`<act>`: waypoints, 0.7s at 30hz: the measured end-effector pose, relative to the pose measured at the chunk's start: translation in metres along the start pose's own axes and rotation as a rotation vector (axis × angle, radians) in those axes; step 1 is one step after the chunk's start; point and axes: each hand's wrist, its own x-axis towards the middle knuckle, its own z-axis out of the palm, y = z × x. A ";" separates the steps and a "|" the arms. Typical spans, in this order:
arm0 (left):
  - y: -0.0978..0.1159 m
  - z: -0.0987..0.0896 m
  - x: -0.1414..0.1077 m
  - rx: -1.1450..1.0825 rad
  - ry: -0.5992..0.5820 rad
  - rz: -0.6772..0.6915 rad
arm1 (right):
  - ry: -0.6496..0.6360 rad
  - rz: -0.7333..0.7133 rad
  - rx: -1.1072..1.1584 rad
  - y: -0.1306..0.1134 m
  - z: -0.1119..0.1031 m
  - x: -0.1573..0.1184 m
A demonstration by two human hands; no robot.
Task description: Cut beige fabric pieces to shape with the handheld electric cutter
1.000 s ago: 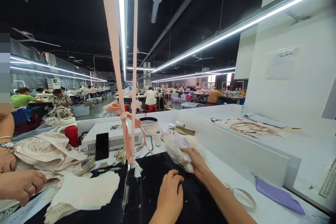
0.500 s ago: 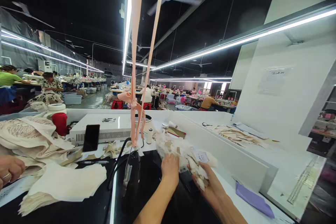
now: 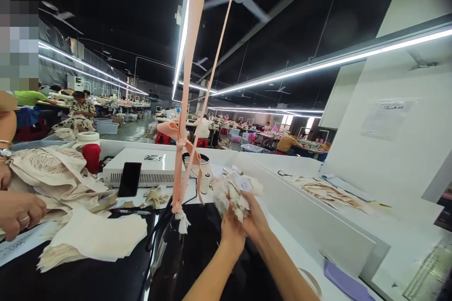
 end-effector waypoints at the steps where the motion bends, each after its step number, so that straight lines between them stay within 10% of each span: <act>1: 0.003 0.000 0.002 0.008 -0.019 0.018 | 0.007 0.003 -0.025 0.000 -0.001 0.006; 9: -0.004 -0.016 -0.022 0.146 -0.202 0.071 | 0.114 -0.056 -0.288 0.012 -0.019 0.050; 21: -0.021 -0.029 -0.037 0.266 -0.348 -0.087 | 0.450 -0.283 -0.752 -0.026 -0.119 0.039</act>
